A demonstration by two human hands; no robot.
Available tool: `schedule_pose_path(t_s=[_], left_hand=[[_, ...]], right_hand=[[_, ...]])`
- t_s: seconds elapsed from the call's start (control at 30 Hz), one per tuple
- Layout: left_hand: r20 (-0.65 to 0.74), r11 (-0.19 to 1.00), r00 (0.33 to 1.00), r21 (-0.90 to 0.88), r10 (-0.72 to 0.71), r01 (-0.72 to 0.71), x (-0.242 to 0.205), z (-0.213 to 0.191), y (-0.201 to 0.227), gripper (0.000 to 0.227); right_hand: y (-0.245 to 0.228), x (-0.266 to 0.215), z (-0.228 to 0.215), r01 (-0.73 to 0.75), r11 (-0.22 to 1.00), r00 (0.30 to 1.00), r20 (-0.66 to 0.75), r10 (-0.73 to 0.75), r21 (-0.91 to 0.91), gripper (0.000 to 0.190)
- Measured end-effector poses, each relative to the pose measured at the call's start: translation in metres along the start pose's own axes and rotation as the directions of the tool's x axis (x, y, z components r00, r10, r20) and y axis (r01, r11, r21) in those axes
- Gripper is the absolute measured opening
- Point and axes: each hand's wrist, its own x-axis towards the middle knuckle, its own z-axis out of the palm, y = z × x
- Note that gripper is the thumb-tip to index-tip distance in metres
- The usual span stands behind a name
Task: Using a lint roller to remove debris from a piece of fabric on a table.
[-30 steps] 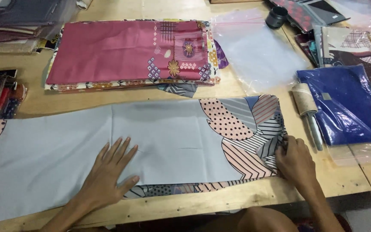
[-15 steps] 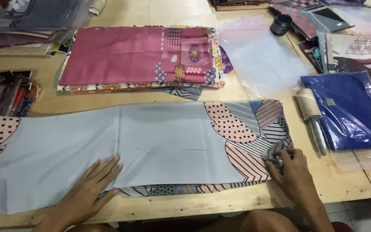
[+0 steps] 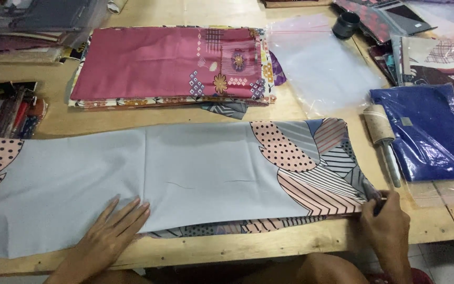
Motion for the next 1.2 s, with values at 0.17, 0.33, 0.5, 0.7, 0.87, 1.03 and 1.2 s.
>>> schedule_pose_path(t_s=[0.17, 0.33, 0.5, 0.7, 0.87, 1.03, 1.2], left_hand=[[0.017, 1.0, 0.999, -0.012, 0.029, -0.029, 0.002, -0.009, 0.004, 0.065], [0.07, 0.986, 0.991, 0.111, 0.115, -0.123, 0.007, -0.018, 0.004, 0.073], [0.192, 0.97, 0.981, -0.241, 0.006, 0.041, 0.011, -0.025, -0.003, 0.053], [0.139, 0.78, 0.947, -0.538, -0.291, 0.318, 0.076, -0.038, 0.003, 0.04], [0.081, 0.77, 0.933, -0.543, -0.35, 0.336, 0.156, -0.006, 0.005, 0.035], [0.125, 0.822, 0.912, -0.398, -0.392, 0.408, 0.212, 0.013, 0.027, 0.049], [0.211, 0.83, 0.905, -0.362, -0.37, 0.424, 0.223, 0.017, 0.032, 0.064]], right_hand=[[0.011, -0.003, 0.001, -0.006, 1.0, 1.0, -0.022, 0.006, -0.015, 0.034], [0.012, -0.006, 0.001, -0.132, 0.972, 0.986, 0.077, 0.15, -0.196, 0.044], [0.016, 0.003, -0.002, -0.119, 0.949, 0.987, 0.071, 0.146, -0.291, 0.051], [-0.032, 0.036, -0.009, 0.041, 0.98, 0.999, 0.009, -0.04, -0.193, 0.059], [-0.044, 0.123, 0.044, 0.275, 0.958, 0.959, -0.053, -0.28, -0.075, 0.055], [-0.063, 0.178, 0.088, 0.258, 0.948, 0.946, -0.15, -0.288, -0.188, 0.066], [-0.051, 0.209, 0.128, 0.3, 0.947, 0.908, -0.271, -0.321, -0.116, 0.044]])
